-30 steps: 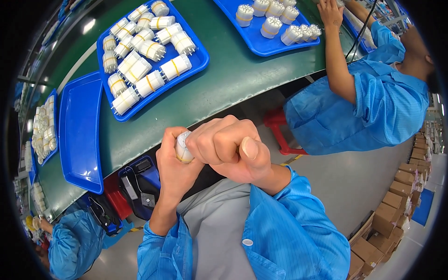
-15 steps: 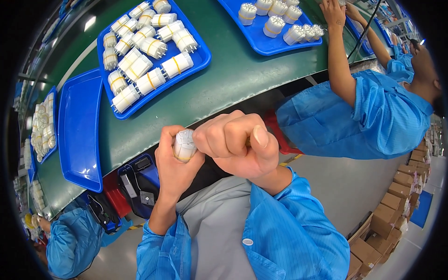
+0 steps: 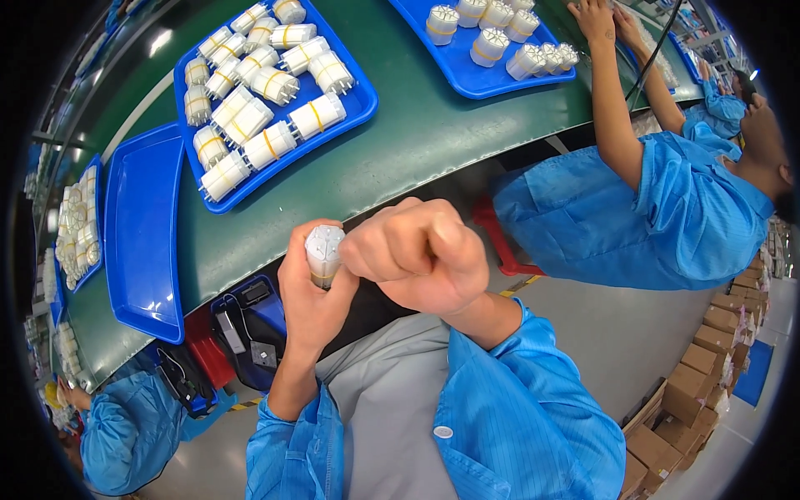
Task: The person assembles small cylindrical components using a handheld assembly tool on a factory assembly line.
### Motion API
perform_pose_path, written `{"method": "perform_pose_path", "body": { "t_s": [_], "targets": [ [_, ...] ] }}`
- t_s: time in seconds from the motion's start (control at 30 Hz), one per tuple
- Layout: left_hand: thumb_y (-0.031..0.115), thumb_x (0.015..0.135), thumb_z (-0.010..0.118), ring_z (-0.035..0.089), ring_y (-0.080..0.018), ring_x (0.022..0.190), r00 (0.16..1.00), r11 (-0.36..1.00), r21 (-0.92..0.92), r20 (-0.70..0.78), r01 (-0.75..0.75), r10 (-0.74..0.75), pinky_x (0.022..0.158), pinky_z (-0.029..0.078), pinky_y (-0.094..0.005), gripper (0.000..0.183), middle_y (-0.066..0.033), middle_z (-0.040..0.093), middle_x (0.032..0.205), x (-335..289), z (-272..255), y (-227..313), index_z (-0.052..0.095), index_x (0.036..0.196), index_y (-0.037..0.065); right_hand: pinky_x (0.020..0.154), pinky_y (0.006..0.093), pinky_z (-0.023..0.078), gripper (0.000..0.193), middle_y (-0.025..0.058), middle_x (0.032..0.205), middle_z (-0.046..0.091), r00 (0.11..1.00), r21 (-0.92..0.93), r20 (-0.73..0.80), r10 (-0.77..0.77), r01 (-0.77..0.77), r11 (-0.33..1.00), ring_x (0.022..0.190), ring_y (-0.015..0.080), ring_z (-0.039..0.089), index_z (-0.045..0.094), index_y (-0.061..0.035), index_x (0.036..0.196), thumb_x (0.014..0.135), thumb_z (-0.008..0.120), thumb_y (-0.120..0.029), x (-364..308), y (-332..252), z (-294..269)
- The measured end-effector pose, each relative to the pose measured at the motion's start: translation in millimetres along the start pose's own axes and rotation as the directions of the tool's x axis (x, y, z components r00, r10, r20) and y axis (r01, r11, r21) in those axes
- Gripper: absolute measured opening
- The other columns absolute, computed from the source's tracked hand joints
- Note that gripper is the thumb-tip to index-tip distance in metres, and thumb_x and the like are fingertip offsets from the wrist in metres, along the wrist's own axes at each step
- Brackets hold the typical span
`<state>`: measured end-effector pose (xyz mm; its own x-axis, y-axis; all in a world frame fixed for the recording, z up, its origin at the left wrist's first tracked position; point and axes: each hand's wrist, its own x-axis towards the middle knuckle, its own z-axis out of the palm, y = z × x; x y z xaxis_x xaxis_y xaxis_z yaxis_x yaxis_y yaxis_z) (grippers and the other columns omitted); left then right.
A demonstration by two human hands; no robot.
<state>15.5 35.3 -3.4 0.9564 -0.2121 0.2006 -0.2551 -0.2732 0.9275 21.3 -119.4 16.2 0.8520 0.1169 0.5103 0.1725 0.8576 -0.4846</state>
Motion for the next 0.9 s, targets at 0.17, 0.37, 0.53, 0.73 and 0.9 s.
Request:
{"method": "perform_pose_path", "body": {
  "t_s": [0.17,0.37,0.53,0.73,0.9],
  "targets": [
    [0.005,0.076,0.076,0.064,-0.0170,0.069,0.986,0.989,-0.026,-0.086,0.143,-0.145,0.064,0.052,-0.0310,0.035,-0.0102,0.065,0.081,-0.2,-6.1,5.5,0.055,0.103,0.003,0.051,0.0315,0.025,0.053,-0.0001,0.053,0.035,0.996,-0.015,-0.054,-0.070,0.069,0.997,0.050,0.0131,0.025,0.033,-0.0117,0.059,0.103,0.033,-0.041,-5.7,-3.7,-7.2],
    [0.006,0.076,0.076,0.066,-0.0239,0.069,0.984,0.987,0.131,-0.159,0.097,-0.075,0.065,0.053,-0.0332,0.035,-0.0123,0.065,0.080,3.9,-8.9,10.1,0.054,0.104,0.002,0.049,0.0309,0.025,0.053,-0.0009,0.052,0.036,0.995,-0.077,-0.074,-0.062,0.056,0.995,0.047,0.0123,0.026,0.033,-0.0130,0.059,0.103,0.032,-0.043,-10.3,0.2,-9.8],
    [0.007,0.076,0.076,0.068,-0.0261,0.071,0.993,0.987,0.153,-0.117,0.045,-0.027,0.065,0.054,-0.0339,0.039,-0.0145,0.066,0.084,1.3,-13.2,5.1,0.054,0.107,0.002,0.048,0.0303,0.023,0.054,-0.0017,0.050,0.036,0.994,-0.128,-0.096,-0.053,0.040,0.991,0.044,0.0117,0.026,0.032,-0.0143,0.059,0.103,0.032,-0.046,-11.5,-0.4,-10.6],
    [0.007,0.075,0.076,0.067,-0.0246,0.075,0.969,0.977,-0.016,-0.128,0.213,-0.213,0.068,0.053,-0.0359,0.045,-0.0158,0.065,0.089,0.7,-10.1,13.2,0.052,0.112,0.001,0.048,0.0301,0.023,0.054,-0.0018,0.051,0.036,0.994,-0.131,-0.101,-0.040,0.027,0.991,0.045,0.0117,0.026,0.033,-0.0140,0.059,0.103,0.033,-0.046,-11.6,-0.1,-12.1],
    [0.007,0.078,0.075,0.066,-0.0219,0.074,0.991,0.988,0.112,-0.090,0.107,-0.097,0.067,0.053,-0.0347,0.042,-0.0147,0.065,0.090,3.6,-15.1,10.0,0.051,0.113,0.000,0.048,0.0301,0.024,0.055,-0.0017,0.051,0.036,0.994,-0.138,-0.103,-0.040,0.025,0.990,0.045,0.0117,0.025,0.032,-0.0138,0.059,0.103,0.033,-0.046,-10.9,0.0,-13.8]
  ]
}}
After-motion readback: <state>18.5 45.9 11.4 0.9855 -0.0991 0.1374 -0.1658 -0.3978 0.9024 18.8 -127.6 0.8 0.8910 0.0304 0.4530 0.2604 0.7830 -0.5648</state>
